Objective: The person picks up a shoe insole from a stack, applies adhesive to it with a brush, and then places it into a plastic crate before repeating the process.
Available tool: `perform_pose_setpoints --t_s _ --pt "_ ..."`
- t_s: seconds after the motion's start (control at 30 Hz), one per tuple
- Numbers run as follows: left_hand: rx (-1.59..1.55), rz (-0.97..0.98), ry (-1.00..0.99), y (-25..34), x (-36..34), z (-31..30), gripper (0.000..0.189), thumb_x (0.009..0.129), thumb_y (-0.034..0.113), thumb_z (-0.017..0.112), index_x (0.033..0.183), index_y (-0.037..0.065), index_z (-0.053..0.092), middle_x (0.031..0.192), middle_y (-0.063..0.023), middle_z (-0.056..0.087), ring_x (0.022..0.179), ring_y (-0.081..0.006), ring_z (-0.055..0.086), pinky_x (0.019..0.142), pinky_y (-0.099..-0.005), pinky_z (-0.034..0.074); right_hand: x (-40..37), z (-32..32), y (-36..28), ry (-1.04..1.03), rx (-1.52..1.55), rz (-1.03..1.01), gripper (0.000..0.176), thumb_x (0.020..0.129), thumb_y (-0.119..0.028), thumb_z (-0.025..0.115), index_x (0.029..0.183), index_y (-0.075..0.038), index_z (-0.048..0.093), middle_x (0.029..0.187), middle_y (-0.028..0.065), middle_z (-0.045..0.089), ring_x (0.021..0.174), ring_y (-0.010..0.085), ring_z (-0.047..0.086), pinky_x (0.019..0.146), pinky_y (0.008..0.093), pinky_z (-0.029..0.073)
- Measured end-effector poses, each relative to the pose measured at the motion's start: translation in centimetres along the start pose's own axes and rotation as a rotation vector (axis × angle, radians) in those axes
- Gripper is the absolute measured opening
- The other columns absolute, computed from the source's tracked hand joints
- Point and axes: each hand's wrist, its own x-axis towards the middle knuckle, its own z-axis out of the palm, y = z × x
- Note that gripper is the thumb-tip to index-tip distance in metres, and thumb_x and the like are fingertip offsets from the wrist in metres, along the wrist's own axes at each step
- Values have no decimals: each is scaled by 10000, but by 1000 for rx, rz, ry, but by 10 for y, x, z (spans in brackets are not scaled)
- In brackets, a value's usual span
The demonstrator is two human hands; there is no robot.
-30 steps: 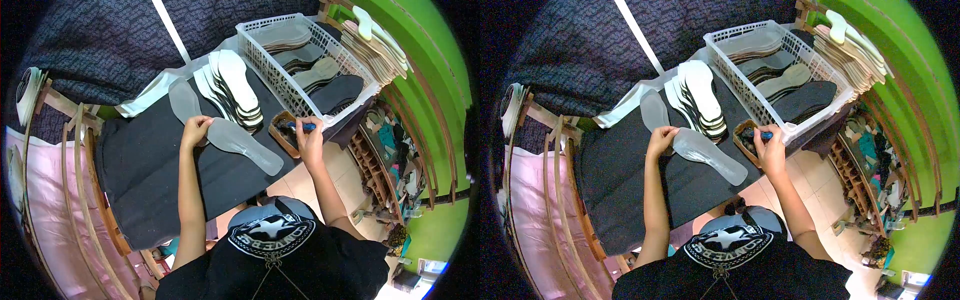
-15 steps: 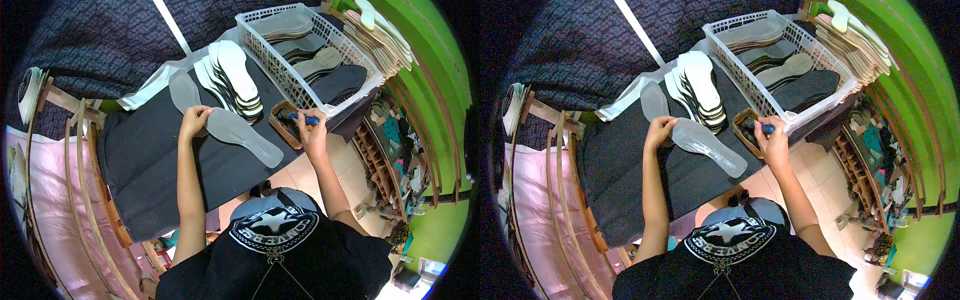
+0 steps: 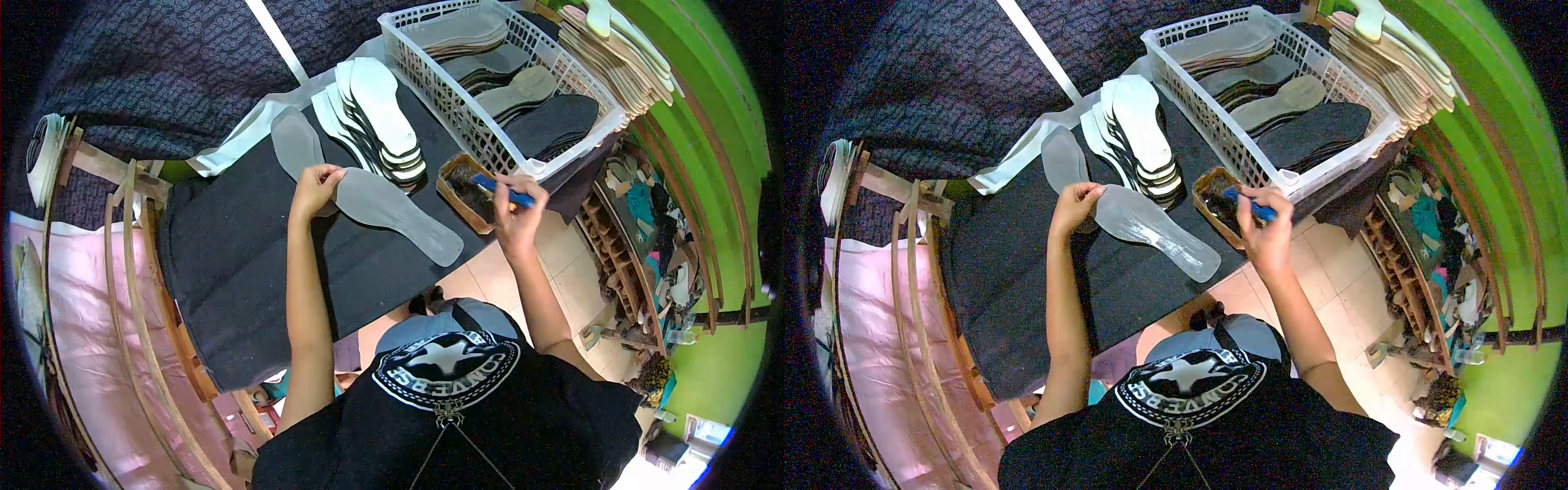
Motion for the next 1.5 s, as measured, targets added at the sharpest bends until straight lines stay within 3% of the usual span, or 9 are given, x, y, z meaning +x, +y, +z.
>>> perform_pose_setpoints --t_s 0.07,0.3,0.43,0.6,0.77,1.07,1.27,1.3,1.5 --pt "-1 6 -5 -6 0 -2 211 759 163 565 779 -45 598 636 -40 580 574 -83 501 526 -233 408 -7 -2 7 112 152 -29 327 718 38 570 878 -54 301 798 141 538 715 213 530 662 306 420" --pt "88 35 -48 -7 3 -6 211 777 164 560 819 -39 595 697 -13 581 615 -70 493 570 -217 406 1 -4 -2 -34 56 214 273 746 24 537 873 -54 308 756 121 515 651 179 502 616 293 430" --pt "43 54 -13 -11 3 -4 211 752 171 570 782 -35 600 587 -26 542 541 -80 461 505 -242 386 6 -5 -30 216 374 2 255 727 61 509 844 -50 312 712 137 499 629 178 513 516 256 427" --pt "208 33 28 0 5 -9 223 742 186 578 777 -33 602 603 -68 567 557 -124 505 540 -275 410 -16 8 -31 -318 195 -92 310 658 11 610 823 -36 352 586 80 489 465 187 500 402 276 398" --pt "245 40 28 -2 10 -8 219 737 194 582 784 -19 609 602 -91 565 559 -141 519 556 -288 419 -29 31 -38 -480 112 -185 310 642 -39 634 799 -38 366 595 85 492 425 206 495 383 283 390" --pt "232 49 41 -18 12 -6 204 731 181 581 794 -12 608 649 -122 593 583 -166 551 573 -292 425 -37 31 -33 -417 193 -172 268 643 -78 633 770 -38 400 626 78 505 413 192 486 400 277 408" --pt "221 0 38 -8 8 -5 174 730 146 577 791 -14 607 652 -109 594 588 -159 544 579 -287 423 -47 29 -48 -522 190 -378 364 584 39 607 809 -42 333 546 79 452 378 207 448 332 296 343" --pt "210 10 41 -9 8 -5 171 732 144 576 790 -14 606 647 -103 592 584 -156 539 576 -286 422 -52 20 -46 -539 188 -380 328 593 -50 634 789 -44 372 628 72 500 404 198 488 370 278 395" --pt "142 45 58 -18 7 -6 177 744 151 575 790 -16 604 581 -55 554 509 -115 482 510 -266 401 -46 21 -41 -511 194 -149 270 635 -86 632 786 -37 413 592 67 489 397 205 480 388 285 388"
